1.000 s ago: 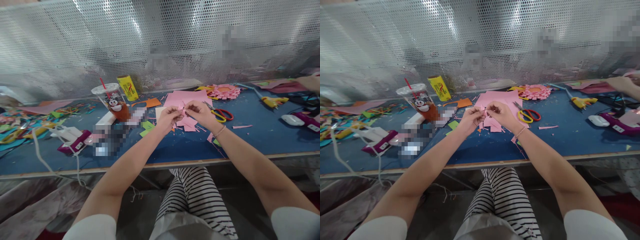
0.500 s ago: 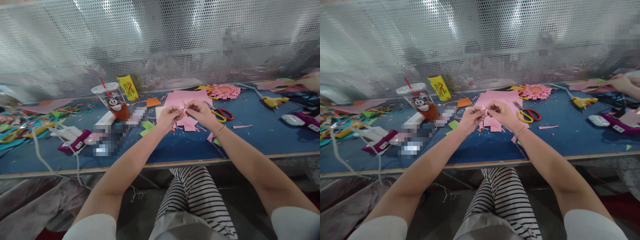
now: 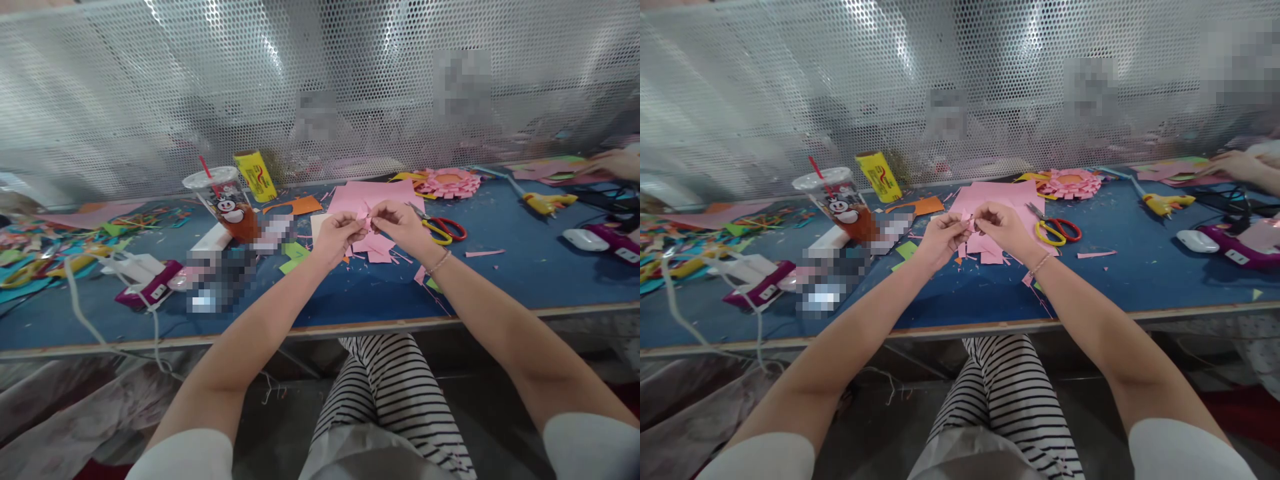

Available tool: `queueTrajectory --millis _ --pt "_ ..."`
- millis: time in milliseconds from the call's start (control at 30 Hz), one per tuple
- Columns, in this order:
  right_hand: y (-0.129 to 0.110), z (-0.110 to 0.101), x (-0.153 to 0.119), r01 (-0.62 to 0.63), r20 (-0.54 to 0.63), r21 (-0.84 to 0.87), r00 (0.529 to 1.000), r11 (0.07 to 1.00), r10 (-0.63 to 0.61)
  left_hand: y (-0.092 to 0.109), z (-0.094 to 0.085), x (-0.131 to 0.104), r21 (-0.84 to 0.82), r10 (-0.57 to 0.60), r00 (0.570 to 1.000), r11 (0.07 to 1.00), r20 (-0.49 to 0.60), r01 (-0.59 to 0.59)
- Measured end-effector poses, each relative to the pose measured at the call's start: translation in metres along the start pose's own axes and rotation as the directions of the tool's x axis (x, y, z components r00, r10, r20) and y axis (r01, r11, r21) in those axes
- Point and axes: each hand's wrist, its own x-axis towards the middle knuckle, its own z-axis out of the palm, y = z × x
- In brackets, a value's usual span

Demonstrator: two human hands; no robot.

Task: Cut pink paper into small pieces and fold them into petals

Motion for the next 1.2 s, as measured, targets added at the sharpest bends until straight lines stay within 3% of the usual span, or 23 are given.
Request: queueTrajectory --millis 233,433,567,867,1200 --pt "0.0 0.001 0.0 0.008 -0.031 -0.022 0.999 1.0 -0.009 -0.001 -0.001 0.0 0.074 0.067 0.998 0.995 0.012 -0.068" --pt "-0.001 0.003 0.002 -0.024 -0.119 -0.13 0.993 0.991 0.009 -0.002 0.002 -0.004 0.21 0.245 0.968 0.951 -0.056 -0.229" --pt "-0.002 0.003 0.002 -0.025 -0.132 -0.121 0.991 0.992 0.009 0.001 0.006 -0.008 0.27 0.304 0.949 0.923 -0.077 -0.274" --pt "0.001 0.002 0.001 -0.056 -0.1 0.036 0.993 0.998 0.059 0.0 0.002 -0.004 0.166 0.223 0.972 0.964 -0.075 -0.208" --pt "0.006 0.002 0.003 -0.019 -0.067 0.03 0.998 0.999 0.021 0.0 -0.001 0.001 -0.035 0.037 0.999 0.999 -0.002 -0.037"
